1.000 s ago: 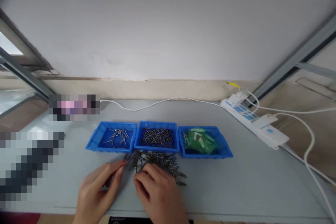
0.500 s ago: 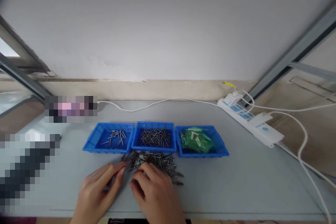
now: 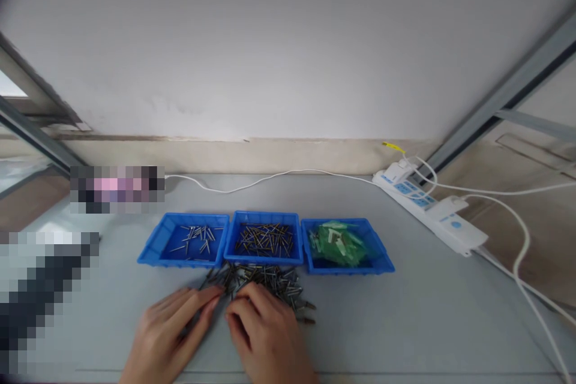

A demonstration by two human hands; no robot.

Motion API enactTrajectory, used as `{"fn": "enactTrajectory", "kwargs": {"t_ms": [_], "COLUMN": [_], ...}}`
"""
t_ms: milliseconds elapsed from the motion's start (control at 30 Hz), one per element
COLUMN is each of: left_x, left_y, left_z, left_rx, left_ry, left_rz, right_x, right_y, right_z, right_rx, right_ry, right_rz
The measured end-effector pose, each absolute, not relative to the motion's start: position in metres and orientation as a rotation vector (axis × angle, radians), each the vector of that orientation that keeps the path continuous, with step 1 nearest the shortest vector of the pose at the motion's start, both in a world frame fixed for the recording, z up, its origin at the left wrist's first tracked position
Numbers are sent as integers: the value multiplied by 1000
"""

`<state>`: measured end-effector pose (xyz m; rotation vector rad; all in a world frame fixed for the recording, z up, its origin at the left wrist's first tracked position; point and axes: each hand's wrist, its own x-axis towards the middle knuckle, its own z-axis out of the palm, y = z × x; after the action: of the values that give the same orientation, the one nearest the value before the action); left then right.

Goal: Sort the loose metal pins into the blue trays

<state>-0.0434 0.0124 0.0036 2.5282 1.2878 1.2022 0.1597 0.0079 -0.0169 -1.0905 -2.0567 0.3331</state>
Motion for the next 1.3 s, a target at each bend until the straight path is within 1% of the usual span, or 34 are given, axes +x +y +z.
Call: {"fn": "enactTrajectory", "kwargs": {"t_ms": [267,667,933,1167,1300], "left_x": [-44,-43,-40,-39,-39], "left_y": [14,16,19,16,15], "left_z": [-2,-5,-8,-5,2], "left_rx": [2538,2574,2580,2586,2576], "left_ry": [1297,1282,1307,1303,1252], "left_rz": [1156,1053,961,893,920], "right_x": [155,157,155,157,158], "right_y": [8,8,7,8,6], "right_z": [-21,-17,-16,-18,-12], "right_rx": [-1153,-1136,-1289,-1269,-1196], "right_ry": [-2088,-2013,-2052,-2037,-2012], "right_rz": [213,199,94,17,82]}}
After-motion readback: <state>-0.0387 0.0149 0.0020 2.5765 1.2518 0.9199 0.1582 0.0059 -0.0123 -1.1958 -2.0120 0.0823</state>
